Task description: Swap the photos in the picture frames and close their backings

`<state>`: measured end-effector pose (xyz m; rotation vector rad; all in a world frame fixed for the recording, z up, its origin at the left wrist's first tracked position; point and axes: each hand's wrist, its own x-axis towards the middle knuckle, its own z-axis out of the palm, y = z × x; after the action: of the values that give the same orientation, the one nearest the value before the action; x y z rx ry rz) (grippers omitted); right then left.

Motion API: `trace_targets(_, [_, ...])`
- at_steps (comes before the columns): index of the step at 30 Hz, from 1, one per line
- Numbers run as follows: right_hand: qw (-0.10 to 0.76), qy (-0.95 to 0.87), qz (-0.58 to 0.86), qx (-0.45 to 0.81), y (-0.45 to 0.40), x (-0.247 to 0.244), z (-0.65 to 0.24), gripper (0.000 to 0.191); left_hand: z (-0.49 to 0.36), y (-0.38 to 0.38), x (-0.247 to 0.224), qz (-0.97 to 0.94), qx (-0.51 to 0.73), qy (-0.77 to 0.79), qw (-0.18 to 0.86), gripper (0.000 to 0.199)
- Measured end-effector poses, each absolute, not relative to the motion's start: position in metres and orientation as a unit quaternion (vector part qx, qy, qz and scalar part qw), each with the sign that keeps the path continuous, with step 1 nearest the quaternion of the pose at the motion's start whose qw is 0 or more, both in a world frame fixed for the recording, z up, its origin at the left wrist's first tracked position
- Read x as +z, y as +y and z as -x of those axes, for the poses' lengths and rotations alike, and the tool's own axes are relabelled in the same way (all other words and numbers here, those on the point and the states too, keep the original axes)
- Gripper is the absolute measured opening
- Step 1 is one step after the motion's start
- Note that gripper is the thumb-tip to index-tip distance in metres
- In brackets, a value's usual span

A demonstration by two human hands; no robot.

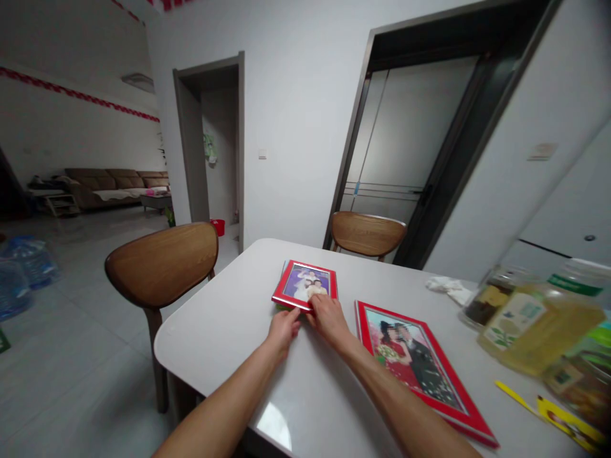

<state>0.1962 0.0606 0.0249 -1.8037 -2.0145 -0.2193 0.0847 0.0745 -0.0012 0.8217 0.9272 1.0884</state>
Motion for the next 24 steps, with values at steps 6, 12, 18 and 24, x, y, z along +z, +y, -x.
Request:
trace_targets(6, [0.288,-0.738,0.611,-0.007,0.009,0.024,-0.188,0.027,-0.082,0.045,0.013,-0.327,0.584,0.351,0.655,0.024])
trace_targets(12, [0.581,-0.465,0.604,0.284,-0.026,0.058,-0.191,0.055,-0.059,-0.019,0.041,-0.523,0.581,0.304,0.544,0.026])
trace_targets(18, [0.687,-0.318,0.454,0.470,-0.069,0.071,-0.183,0.049,-0.028,-0.060,0.045,-0.879,0.417,0.165,0.162,0.041])
trace_targets(24, [0.619,-0.295,0.476,0.551,-0.081,0.049,-0.188,0.048,-0.016,-0.068,0.021,-0.935,0.300,0.190,-0.011,0.030])
